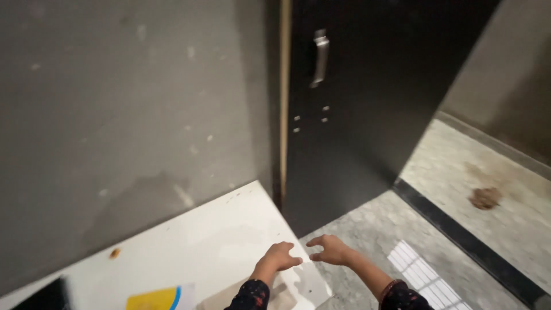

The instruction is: The person wipes the wooden frames and mesh screens of a double window with a white cloth, moving from the lower sections upward and then back down. The person then folds the cloth and places it on a nearby table.

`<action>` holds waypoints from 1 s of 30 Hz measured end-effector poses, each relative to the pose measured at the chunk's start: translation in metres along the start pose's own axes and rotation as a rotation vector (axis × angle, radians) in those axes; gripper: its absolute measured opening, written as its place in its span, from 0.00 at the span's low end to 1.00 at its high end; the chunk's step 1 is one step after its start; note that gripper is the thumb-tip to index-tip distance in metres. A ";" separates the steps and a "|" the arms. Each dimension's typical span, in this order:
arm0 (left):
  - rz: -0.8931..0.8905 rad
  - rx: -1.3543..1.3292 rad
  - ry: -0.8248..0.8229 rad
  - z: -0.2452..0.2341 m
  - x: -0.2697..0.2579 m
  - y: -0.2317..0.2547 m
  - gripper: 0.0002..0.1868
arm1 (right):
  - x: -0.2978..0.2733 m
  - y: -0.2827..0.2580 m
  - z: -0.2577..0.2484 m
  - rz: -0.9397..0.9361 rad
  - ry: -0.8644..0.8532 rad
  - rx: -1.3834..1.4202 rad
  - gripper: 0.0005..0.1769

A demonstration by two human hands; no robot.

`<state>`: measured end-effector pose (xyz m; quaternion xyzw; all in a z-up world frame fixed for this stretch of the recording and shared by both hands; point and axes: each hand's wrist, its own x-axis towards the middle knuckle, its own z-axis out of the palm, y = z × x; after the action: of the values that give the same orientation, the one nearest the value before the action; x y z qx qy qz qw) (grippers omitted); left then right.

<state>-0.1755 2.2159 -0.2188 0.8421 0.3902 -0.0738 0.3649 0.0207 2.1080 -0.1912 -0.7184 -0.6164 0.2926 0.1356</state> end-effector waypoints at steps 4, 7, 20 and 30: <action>0.144 0.081 -0.026 -0.022 0.027 0.088 0.42 | -0.042 0.027 -0.052 0.081 0.138 -0.012 0.28; 0.262 0.124 -0.073 -0.021 0.037 0.148 0.42 | -0.085 0.046 -0.082 0.145 0.248 -0.009 0.27; 0.926 0.355 -0.312 0.124 0.022 0.392 0.43 | -0.348 0.139 -0.117 0.593 0.672 0.066 0.28; 1.305 0.506 -0.491 0.297 -0.090 0.526 0.45 | -0.581 0.133 -0.064 0.879 0.865 0.161 0.30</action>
<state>0.1847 1.7357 -0.1037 0.9204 -0.3113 -0.1158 0.2062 0.1261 1.5305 -0.0672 -0.9459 -0.1283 0.0490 0.2938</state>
